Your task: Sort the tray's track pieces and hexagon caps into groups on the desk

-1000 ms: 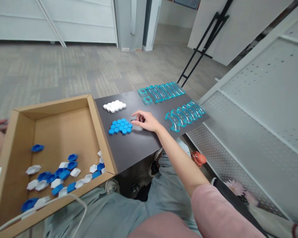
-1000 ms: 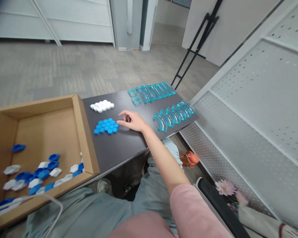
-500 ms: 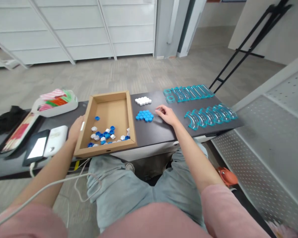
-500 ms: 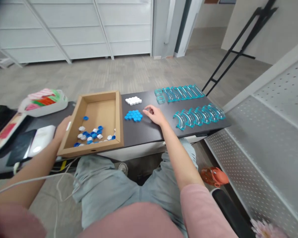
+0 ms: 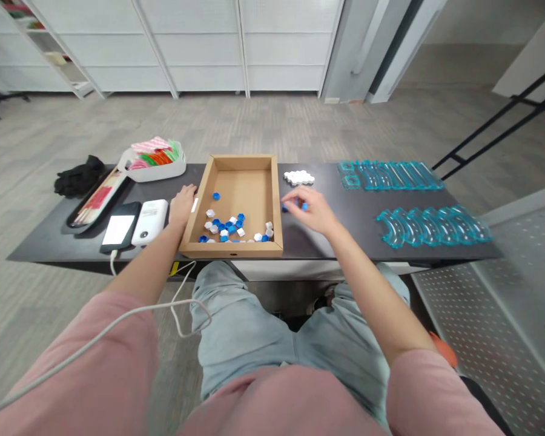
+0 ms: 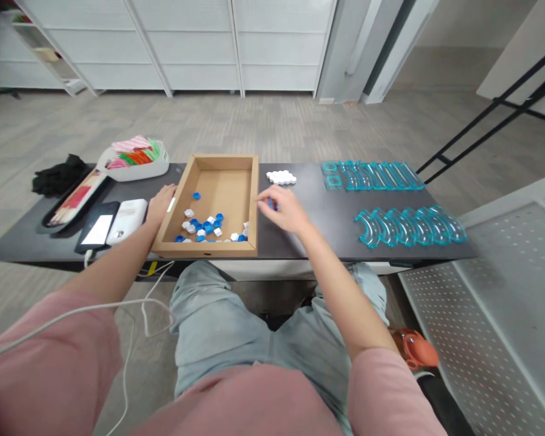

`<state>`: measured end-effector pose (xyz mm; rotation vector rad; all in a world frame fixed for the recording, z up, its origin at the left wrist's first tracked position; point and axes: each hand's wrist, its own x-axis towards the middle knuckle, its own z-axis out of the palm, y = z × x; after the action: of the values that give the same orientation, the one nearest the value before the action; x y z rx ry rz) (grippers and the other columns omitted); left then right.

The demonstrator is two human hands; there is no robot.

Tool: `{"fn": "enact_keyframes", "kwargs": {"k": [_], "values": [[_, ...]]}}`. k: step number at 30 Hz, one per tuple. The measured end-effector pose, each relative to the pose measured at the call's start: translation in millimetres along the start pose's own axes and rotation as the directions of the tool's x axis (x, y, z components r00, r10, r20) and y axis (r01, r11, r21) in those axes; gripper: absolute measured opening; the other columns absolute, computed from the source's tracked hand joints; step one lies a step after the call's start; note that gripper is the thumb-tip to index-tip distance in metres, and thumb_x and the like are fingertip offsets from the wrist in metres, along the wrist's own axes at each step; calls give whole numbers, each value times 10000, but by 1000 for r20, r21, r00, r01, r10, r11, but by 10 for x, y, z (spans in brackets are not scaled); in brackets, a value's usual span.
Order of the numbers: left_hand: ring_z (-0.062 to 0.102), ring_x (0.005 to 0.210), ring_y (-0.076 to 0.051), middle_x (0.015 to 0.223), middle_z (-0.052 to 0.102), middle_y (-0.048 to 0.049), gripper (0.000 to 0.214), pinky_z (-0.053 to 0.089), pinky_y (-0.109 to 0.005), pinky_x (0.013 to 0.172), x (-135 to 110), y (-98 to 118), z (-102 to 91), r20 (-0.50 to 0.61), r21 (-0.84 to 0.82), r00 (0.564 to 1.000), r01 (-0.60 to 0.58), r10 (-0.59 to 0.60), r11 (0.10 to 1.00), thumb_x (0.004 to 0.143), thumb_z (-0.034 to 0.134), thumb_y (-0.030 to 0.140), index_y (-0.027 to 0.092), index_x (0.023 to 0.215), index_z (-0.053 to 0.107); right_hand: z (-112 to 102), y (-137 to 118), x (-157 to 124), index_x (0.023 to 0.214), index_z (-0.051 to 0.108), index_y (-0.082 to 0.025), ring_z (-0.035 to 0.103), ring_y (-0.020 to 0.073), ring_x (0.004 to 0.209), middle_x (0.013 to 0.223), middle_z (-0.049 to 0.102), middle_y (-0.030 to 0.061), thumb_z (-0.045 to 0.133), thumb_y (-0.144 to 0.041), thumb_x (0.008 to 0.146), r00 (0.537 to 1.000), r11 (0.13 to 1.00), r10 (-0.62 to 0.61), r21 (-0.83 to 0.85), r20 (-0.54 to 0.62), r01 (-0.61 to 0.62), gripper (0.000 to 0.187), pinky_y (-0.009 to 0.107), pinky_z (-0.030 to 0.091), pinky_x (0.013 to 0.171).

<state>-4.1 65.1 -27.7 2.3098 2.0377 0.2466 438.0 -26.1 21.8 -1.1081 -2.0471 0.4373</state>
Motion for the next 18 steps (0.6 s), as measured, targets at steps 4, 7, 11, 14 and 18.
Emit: {"fn": "enact_keyframes", "kwargs": {"k": [4,7,11,14,18], "values": [[412,1733,-349,1833,469,-221,600,427,-537,1369,19,-7,16,5,-24,998,67,-67,997,1158,367,283,90,1693,558,500,-690,539,1272,839,-243,766,254,1102,1264,825,83,720,-249,1049,824,947,-105,-198,557,254,253,361,487,902],[437,1714,-339,1822,498,-190,579,431,-525,1364,19,22,25,-15,-62,995,96,-97,993,1146,425,283,137,1677,601,723,-862,767,1344,823,-264,759,265,1229,1402,811,80,732,-158,1022,759,911,5,-316,651,265,351,337,487,875],[468,1688,-334,1796,538,-171,557,449,-524,1345,8,61,41,-64,-101,990,122,-129,987,1144,430,294,182,1647,643,828,-838,829,1357,790,-275,749,255,1260,1431,812,56,757,-180,1036,753,908,14,-324,658,266,337,324,466,841],[508,1649,-344,1784,547,-186,565,460,-539,1334,2,78,32,-70,-100,989,122,-129,987,1133,419,281,163,1642,634,843,-875,822,1287,791,-257,759,256,1205,1371,834,57,734,-189,1063,740,887,4,-344,673,308,242,339,418,786],[510,1638,-339,1789,540,-180,569,453,-542,1339,-8,89,-3,-49,-103,991,118,-124,988,1113,445,276,178,1645,621,821,-947,822,1268,789,-249,767,250,1158,1331,855,61,641,-128,1086,741,881,34,-370,670,293,264,347,390,765]]}}
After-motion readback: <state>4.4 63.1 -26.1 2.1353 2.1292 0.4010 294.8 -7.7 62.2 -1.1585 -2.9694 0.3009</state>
